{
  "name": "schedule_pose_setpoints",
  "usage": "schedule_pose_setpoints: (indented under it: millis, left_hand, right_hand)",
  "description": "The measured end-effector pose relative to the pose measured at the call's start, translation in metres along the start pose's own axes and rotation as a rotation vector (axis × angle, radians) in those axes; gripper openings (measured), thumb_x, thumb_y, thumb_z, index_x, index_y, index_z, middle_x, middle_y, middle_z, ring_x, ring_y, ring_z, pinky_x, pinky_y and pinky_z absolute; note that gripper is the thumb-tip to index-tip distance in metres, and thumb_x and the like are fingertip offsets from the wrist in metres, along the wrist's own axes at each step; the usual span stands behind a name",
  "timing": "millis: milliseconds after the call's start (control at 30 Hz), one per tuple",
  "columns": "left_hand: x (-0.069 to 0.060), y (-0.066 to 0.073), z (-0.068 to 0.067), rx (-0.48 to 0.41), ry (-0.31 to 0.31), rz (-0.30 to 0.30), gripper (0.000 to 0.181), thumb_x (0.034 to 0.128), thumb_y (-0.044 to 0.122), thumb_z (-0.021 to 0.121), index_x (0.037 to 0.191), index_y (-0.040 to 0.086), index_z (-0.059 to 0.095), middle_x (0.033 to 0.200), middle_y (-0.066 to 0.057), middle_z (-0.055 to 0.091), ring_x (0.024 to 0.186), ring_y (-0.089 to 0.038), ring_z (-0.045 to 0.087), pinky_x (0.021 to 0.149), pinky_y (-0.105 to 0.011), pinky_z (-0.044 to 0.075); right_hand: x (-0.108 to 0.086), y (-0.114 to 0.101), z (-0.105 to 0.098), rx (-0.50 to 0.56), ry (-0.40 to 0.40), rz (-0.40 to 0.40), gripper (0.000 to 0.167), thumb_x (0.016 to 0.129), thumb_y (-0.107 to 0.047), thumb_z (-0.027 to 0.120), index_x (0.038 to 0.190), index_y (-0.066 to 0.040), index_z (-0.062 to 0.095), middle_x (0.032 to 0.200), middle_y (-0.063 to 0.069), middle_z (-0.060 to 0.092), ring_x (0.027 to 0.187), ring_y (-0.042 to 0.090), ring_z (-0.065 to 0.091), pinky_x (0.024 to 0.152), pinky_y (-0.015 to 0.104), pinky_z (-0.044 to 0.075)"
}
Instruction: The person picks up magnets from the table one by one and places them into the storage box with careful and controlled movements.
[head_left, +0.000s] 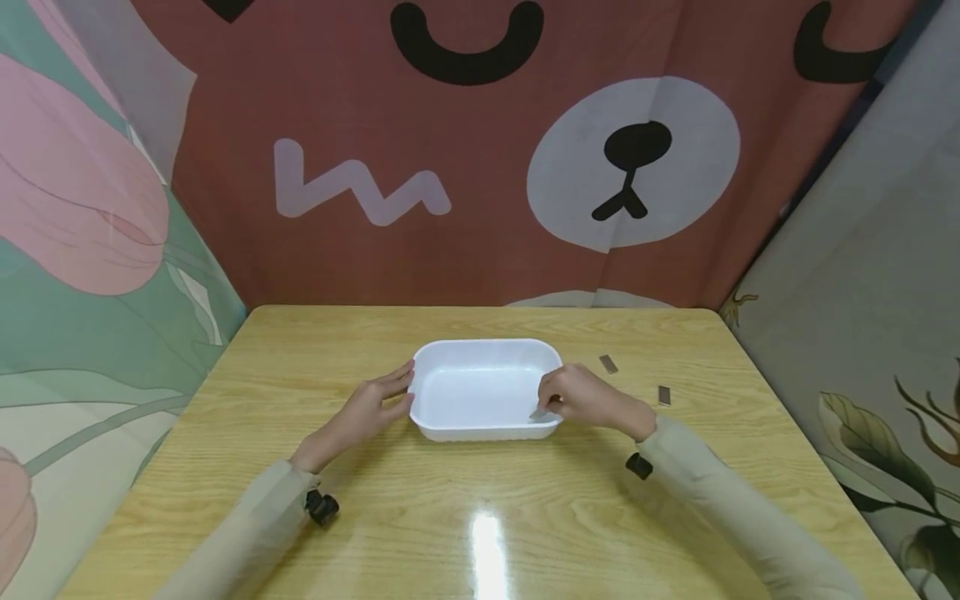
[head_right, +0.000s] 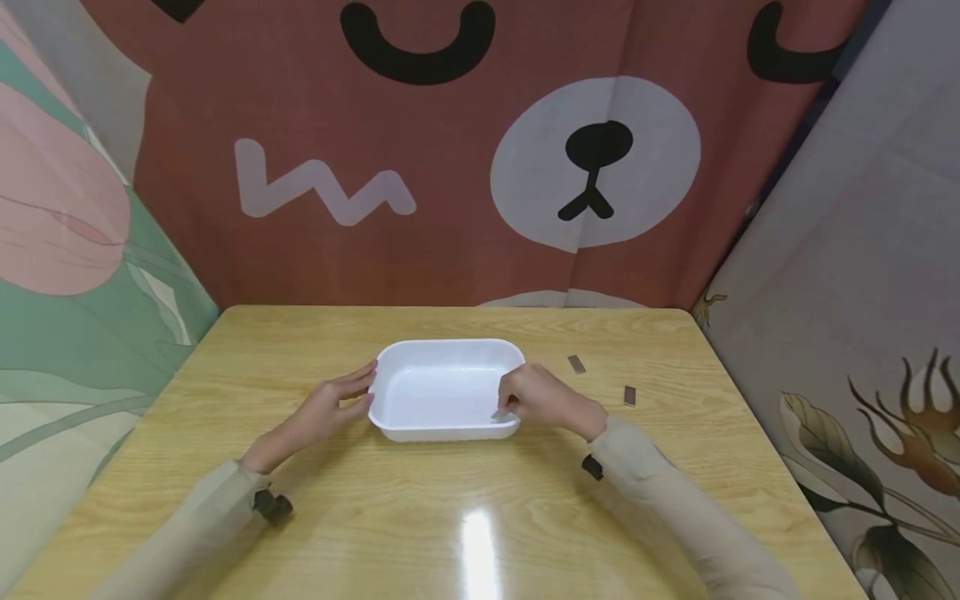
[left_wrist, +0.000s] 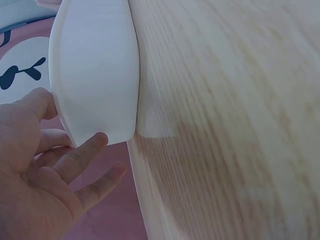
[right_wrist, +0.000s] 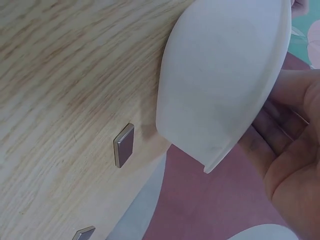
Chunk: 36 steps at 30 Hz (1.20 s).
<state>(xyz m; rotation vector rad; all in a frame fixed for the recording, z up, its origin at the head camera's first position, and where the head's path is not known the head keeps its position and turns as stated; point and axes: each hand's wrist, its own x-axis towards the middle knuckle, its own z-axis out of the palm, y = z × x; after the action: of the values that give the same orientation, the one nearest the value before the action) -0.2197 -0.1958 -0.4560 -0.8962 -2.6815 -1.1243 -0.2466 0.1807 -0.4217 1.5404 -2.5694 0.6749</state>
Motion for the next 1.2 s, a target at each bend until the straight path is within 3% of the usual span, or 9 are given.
schedule_pose_setpoints:
  millis: [367, 567, 800, 900, 1033, 1133, 1200]
  left_hand:
    - [0.001, -0.001, 0.0, 0.0, 0.009, 0.005, 0.046, 0.0963, 0.006, 0.064, 0.134, -0.014, 0.049, 0.148, -0.024, 0.04, 0.129, -0.039, 0.045, 0.09, -0.039, 0.057]
    - [0.001, 0.001, 0.0, 0.005, 0.001, -0.005, 0.046, 0.097, 0.007, 0.064, 0.135, -0.014, 0.048, 0.149, -0.024, 0.04, 0.13, -0.039, 0.044, 0.094, -0.041, 0.054]
    - [0.001, 0.002, -0.001, 0.0, 0.005, 0.006, 0.045, 0.096, 0.004, 0.064, 0.134, -0.015, 0.049, 0.147, -0.024, 0.04, 0.128, -0.04, 0.046, 0.094, -0.043, 0.053]
    - [0.001, 0.001, -0.001, 0.001, 0.005, 0.006, 0.045, 0.0958, 0.004, 0.064, 0.134, -0.015, 0.049, 0.148, -0.024, 0.04, 0.129, -0.04, 0.045, 0.095, -0.043, 0.053]
    - [0.001, 0.002, 0.0, -0.004, 0.005, -0.004, 0.045, 0.0957, 0.004, 0.065, 0.134, -0.015, 0.049, 0.148, -0.023, 0.04, 0.129, -0.039, 0.045, 0.095, -0.043, 0.052]
    - [0.001, 0.002, 0.0, -0.004, 0.003, -0.012, 0.045, 0.0958, 0.005, 0.065, 0.134, -0.014, 0.049, 0.148, -0.023, 0.04, 0.129, -0.039, 0.045, 0.096, -0.043, 0.051]
    - [0.001, 0.002, 0.0, 0.001, 0.004, -0.013, 0.045, 0.0961, 0.005, 0.065, 0.134, -0.014, 0.049, 0.148, -0.022, 0.04, 0.129, -0.038, 0.045, 0.097, -0.042, 0.051]
  right_hand:
    - [0.006, 0.0, 0.002, -0.001, -0.068, 0.028, 0.024, 0.08, 0.014, 0.066, 0.073, -0.007, 0.076, 0.073, 0.0, 0.07, 0.06, 0.003, 0.045, 0.057, 0.019, 0.043]
    - [0.011, 0.004, 0.005, -0.034, -0.084, 0.046, 0.025, 0.078, 0.015, 0.067, 0.073, -0.007, 0.078, 0.074, -0.002, 0.07, 0.068, 0.002, 0.06, 0.063, 0.019, 0.055]
    - [0.015, 0.006, 0.008, -0.03, -0.131, 0.041, 0.031, 0.076, 0.019, 0.064, 0.063, -0.009, 0.072, 0.068, -0.003, 0.067, 0.06, 0.002, 0.041, 0.062, 0.018, 0.048]
    - [0.016, 0.007, 0.009, -0.036, -0.126, 0.049, 0.035, 0.073, 0.022, 0.062, 0.062, -0.01, 0.071, 0.07, -0.003, 0.069, 0.062, 0.0, 0.045, 0.063, 0.018, 0.05]
    - [0.018, 0.009, 0.011, -0.031, -0.141, 0.056, 0.045, 0.07, 0.025, 0.057, 0.051, -0.016, 0.051, 0.06, -0.007, 0.056, 0.06, 0.002, 0.036, 0.063, 0.017, 0.044]
    - [0.019, 0.009, 0.012, -0.023, -0.159, 0.067, 0.049, 0.069, 0.026, 0.052, 0.053, -0.018, 0.038, 0.058, -0.007, 0.045, 0.06, 0.005, 0.03, 0.061, 0.02, 0.036]
    - [0.02, 0.008, 0.012, -0.019, -0.166, 0.081, 0.049, 0.068, 0.026, 0.051, 0.052, -0.018, 0.041, 0.058, -0.009, 0.048, 0.06, 0.004, 0.033, 0.062, 0.019, 0.039]
